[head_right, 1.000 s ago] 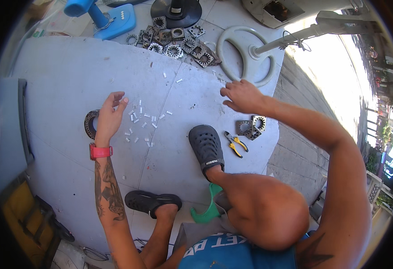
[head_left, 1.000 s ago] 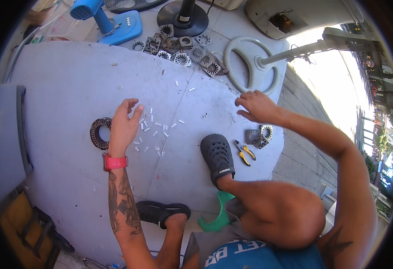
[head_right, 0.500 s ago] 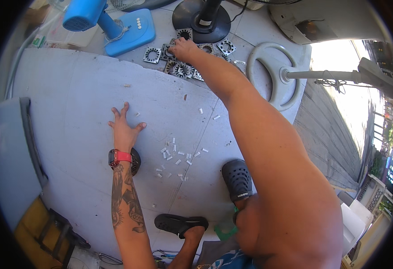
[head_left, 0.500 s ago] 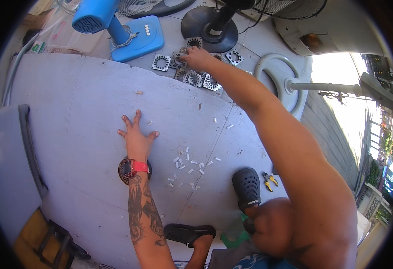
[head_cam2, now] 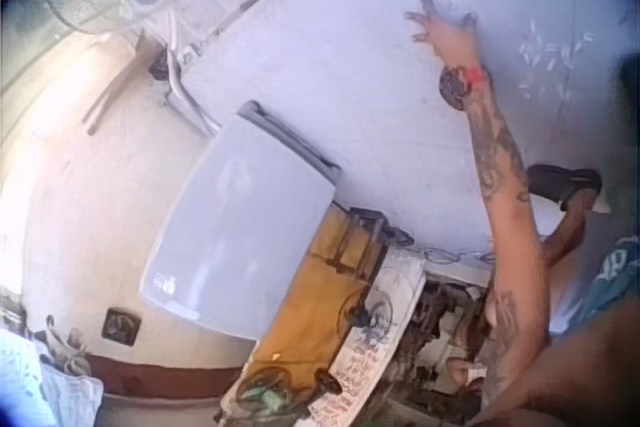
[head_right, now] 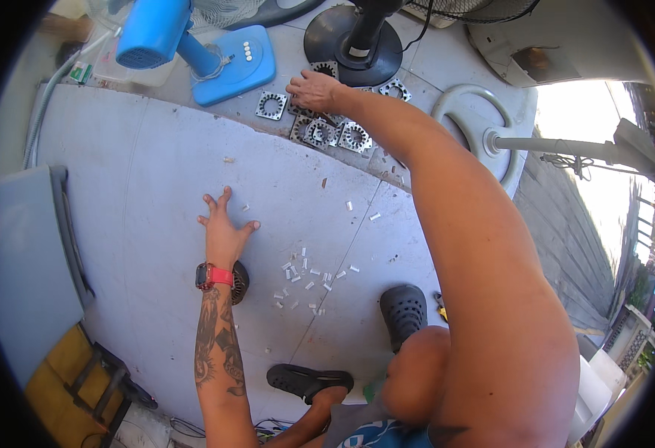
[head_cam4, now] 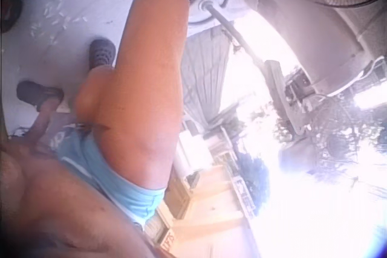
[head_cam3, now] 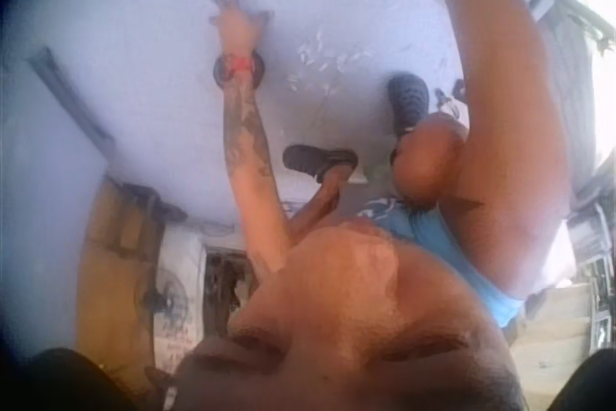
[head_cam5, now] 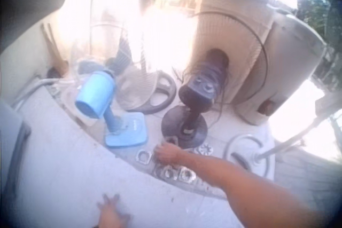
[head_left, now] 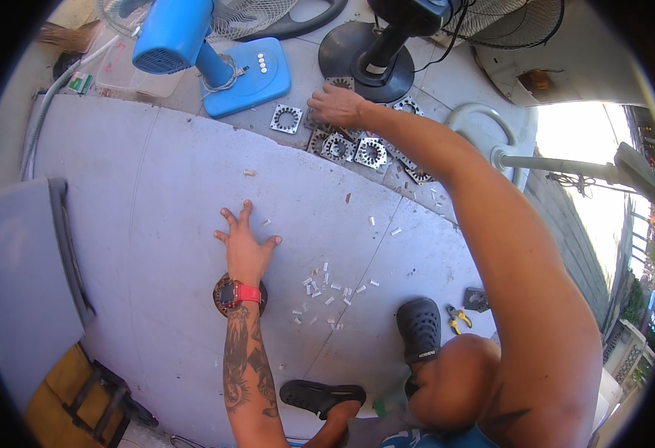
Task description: The person sits on the floor and uses pliers to remove small white pins from square metal parts. They handle multiple parts one at a time, placing the removed pins on the floor.
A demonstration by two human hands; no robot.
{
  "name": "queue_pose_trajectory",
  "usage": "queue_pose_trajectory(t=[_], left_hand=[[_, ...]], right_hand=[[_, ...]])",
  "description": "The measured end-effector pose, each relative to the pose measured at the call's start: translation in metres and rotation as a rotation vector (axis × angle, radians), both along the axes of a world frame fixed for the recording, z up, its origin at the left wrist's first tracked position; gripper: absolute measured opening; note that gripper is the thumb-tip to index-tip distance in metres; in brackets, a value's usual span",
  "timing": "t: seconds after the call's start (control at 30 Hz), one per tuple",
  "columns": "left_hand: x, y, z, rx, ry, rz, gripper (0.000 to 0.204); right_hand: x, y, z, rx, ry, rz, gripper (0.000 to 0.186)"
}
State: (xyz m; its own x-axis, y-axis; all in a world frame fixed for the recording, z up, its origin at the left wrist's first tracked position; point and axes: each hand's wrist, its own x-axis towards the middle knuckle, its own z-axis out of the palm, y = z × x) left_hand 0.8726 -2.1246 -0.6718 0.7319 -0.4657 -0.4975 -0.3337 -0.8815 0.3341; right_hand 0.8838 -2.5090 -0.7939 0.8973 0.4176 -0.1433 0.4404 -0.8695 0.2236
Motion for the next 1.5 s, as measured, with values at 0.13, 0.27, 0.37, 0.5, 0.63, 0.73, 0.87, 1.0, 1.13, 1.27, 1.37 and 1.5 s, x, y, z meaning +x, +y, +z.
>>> queue_pose_trajectory(t=[0.13,0.27,0.37,0.5,0.63,0.73,0.87,1.0,1.13,1.27,1.37,1.5], left_hand=[[0.000,-0.004,0.003,0.012,-0.012,-0.025,0.102],[0.000,0.002,0.000,-0.030,-0.003,-0.019,0.103],[0.000,0.006,-0.003,-0.053,-0.018,-0.027,0.102],[0.001,0.006,-0.006,-0.013,0.053,0.042,0.101],[0.003,0.006,-0.010,-0.008,0.020,0.025,0.103],[0.002,0.008,-0.013,-0.024,0.011,0.013,0.103],[0.002,0.008,-0.013,-0.015,0.075,0.050,0.103],[0.001,0.009,-0.012,-0.085,-0.002,-0.047,0.101],[0.001,0.005,-0.016,-0.092,-0.010,-0.058,0.101],[0.001,0.007,-0.010,-0.046,-0.032,-0.048,0.103],[-0.001,0.008,-0.010,-0.052,-0.012,-0.037,0.104],[-0.002,0.008,-0.011,-0.056,-0.002,0.013,0.103]], right_hand=[[-0.016,0.009,-0.013,0.001,0.135,-0.202,0.022],[-0.020,0.024,-0.045,-0.065,0.108,-0.294,0.021],[-0.008,0.025,-0.054,-0.155,0.088,-0.199,0.021],[0.004,0.017,-0.046,-0.275,0.123,-0.027,0.021],[0.001,0.010,-0.029,-0.370,0.110,0.063,0.024],[-0.009,0.000,-0.007,-0.282,0.134,0.022,0.027],[-0.043,-0.027,0.057,0.042,0.133,-0.179,0.027],[-0.163,-0.029,0.136,0.537,0.188,-0.512,0.031],[-0.317,0.015,0.178,0.576,0.152,-0.557,0.034],[-0.439,0.070,0.185,0.346,0.304,-0.511,0.035],[-0.492,0.089,0.184,0.247,0.543,-0.567,0.029],[-0.486,0.074,0.192,0.421,0.608,-0.671,0.026]])
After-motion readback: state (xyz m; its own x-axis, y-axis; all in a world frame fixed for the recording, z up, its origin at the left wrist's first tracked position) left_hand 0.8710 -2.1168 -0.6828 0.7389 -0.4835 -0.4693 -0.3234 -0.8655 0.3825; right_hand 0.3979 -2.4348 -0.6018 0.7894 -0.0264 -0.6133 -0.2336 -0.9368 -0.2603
